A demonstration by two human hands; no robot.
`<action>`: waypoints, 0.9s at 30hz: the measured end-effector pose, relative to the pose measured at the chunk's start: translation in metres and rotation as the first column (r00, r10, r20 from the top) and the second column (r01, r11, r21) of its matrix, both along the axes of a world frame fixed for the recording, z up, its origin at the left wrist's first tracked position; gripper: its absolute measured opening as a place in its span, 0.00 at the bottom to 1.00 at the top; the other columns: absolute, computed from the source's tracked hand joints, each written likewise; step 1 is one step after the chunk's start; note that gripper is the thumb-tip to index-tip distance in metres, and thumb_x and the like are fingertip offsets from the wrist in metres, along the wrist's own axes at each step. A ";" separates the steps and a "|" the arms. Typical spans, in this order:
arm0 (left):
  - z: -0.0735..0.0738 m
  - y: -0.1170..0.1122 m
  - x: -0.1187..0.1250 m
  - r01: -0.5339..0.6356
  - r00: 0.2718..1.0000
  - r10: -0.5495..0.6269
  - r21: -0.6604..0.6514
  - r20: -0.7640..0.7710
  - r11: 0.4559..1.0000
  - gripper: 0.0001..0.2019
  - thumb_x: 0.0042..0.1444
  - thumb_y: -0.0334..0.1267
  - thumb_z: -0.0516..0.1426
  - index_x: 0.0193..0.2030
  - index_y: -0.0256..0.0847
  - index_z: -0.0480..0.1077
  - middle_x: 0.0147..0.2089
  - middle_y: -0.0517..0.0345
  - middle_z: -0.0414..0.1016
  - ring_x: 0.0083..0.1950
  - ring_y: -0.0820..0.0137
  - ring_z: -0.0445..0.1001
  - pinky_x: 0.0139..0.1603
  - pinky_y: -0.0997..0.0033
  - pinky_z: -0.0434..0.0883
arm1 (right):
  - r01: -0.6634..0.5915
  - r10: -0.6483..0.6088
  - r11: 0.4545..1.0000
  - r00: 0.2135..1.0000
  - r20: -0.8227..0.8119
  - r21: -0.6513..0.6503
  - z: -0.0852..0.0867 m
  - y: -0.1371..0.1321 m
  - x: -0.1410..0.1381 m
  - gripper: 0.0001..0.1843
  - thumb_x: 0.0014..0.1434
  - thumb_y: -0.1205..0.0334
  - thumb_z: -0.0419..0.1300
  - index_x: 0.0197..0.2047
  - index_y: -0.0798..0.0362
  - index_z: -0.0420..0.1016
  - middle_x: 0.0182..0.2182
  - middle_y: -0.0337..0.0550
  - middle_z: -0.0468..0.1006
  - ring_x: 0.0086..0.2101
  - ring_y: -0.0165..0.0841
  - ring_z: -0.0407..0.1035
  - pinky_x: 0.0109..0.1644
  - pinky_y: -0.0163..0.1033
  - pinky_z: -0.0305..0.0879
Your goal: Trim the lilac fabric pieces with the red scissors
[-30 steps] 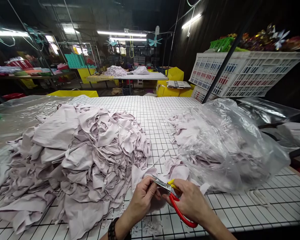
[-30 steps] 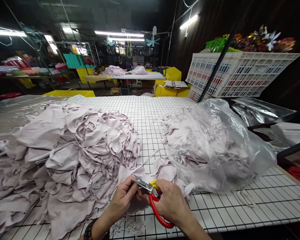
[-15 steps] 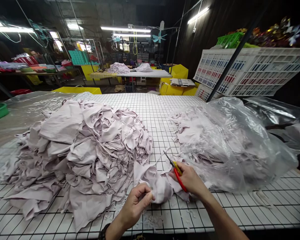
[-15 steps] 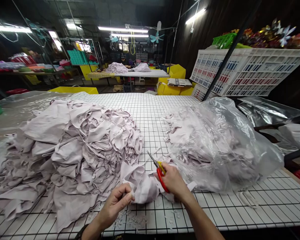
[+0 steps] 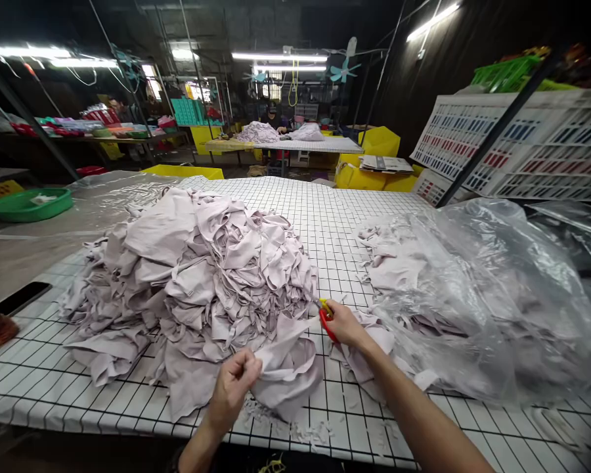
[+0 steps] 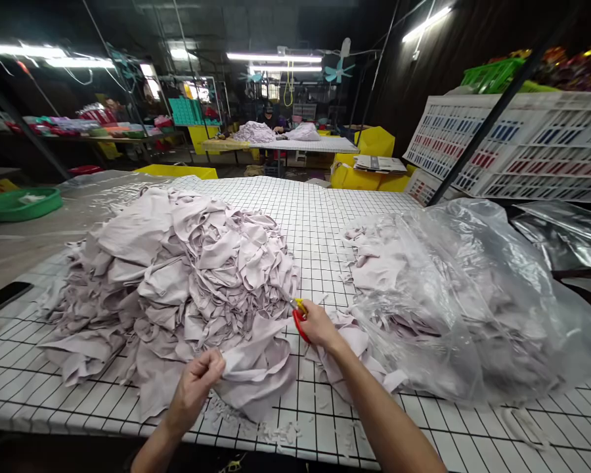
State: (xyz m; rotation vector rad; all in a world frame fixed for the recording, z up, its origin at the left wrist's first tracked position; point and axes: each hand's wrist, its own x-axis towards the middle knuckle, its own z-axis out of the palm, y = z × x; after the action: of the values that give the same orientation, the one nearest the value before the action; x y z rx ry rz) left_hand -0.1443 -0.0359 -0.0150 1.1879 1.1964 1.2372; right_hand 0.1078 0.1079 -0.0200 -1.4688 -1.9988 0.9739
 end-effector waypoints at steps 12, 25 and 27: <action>0.152 0.196 0.083 0.376 0.840 -0.132 0.388 -0.527 0.841 0.05 0.46 0.25 0.49 0.25 0.38 0.59 0.30 0.60 0.60 0.33 0.72 0.61 0.36 0.72 0.61 | -0.083 -0.164 0.907 0.833 -0.528 -0.413 0.094 -0.088 0.049 0.15 0.53 0.51 0.63 0.33 0.54 0.66 0.21 0.36 0.74 0.15 0.22 0.59 0.17 0.28 0.51; 0.015 0.046 0.094 0.457 0.882 -0.459 -0.436 0.108 0.775 0.30 0.58 0.59 0.43 0.31 0.34 0.72 0.27 0.56 0.70 0.16 0.78 0.59 0.15 0.76 0.55 | 0.093 -0.592 0.780 0.434 -0.680 -0.619 0.003 -0.127 0.009 0.18 0.48 0.53 0.66 0.37 0.55 0.68 0.27 0.41 0.77 0.14 0.21 0.58 0.17 0.30 0.53; -0.002 0.028 0.103 0.429 0.886 -0.250 -0.485 0.391 0.762 0.25 0.55 0.59 0.50 0.34 0.35 0.71 0.28 0.62 0.67 0.16 0.83 0.51 0.13 0.80 0.47 | 0.079 -0.557 0.797 0.481 -0.678 -0.599 0.004 -0.130 0.003 0.20 0.47 0.50 0.66 0.36 0.54 0.68 0.26 0.39 0.76 0.14 0.21 0.59 0.16 0.29 0.51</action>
State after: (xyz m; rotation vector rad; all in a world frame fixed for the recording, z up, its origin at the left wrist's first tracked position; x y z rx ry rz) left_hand -0.0409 -0.0083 -0.0169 0.6939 0.9534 0.6766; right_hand 0.1105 -0.0216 -0.0158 -1.1602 -0.7215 1.6748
